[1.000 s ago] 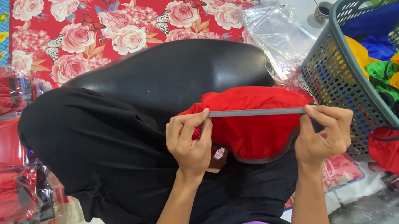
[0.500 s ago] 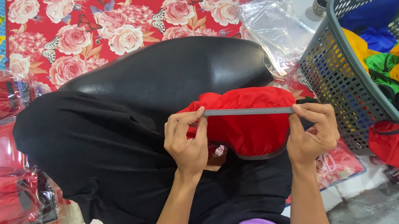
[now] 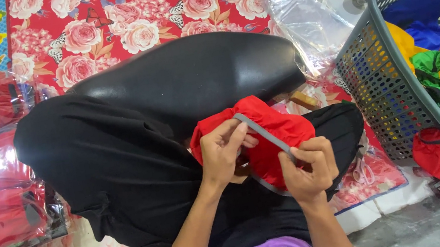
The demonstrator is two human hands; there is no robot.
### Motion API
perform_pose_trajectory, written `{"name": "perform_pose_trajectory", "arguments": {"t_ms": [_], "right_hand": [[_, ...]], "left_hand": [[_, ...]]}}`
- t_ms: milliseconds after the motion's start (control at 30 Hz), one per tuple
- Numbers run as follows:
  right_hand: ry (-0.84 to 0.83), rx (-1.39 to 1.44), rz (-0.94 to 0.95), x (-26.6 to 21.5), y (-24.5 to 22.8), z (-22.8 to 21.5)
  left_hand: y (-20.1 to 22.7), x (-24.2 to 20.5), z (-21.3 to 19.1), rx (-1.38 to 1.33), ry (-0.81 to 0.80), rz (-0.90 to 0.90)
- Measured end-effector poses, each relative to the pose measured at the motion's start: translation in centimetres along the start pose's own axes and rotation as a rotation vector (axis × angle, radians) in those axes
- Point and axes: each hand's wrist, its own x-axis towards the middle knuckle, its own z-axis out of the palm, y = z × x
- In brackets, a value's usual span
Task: Fitting a red elasticized fabric cover onto a motorcycle seat.
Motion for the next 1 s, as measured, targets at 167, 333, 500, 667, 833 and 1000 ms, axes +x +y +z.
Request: {"name": "perform_pose_trajectory", "arguments": {"t_ms": [167, 333, 500, 667, 833, 1000], "right_hand": [[-0.197, 0.041, 0.104, 0.8, -2.0, 0.0], [-0.436, -0.008, 0.099, 3.1, -2.6, 0.3], [-0.453, 0.103, 0.228, 3.6, -2.9, 1.5], [-0.493, 0.236, 0.394, 2.3, -1.9, 1.4], [-0.533, 0.418, 0.621, 2.6, -1.9, 1.4], [-0.526, 0.531, 0.76, 3.1, -2.1, 1.6]], "left_hand": [[-0.4, 0.3, 0.0, -0.31, -0.014, -0.15], [-1.2, 0.3, -0.1, -0.339, -0.021, -0.156], [-1.8, 0.2, -0.4, -0.367, -0.017, -0.193], [-1.7, 0.2, -0.4, -0.402, -0.018, -0.225], [-1.7, 0.3, -0.2, -0.426, -0.024, -0.246], [-0.6, 0.4, 0.0, -0.419, -0.004, -0.236]]}}
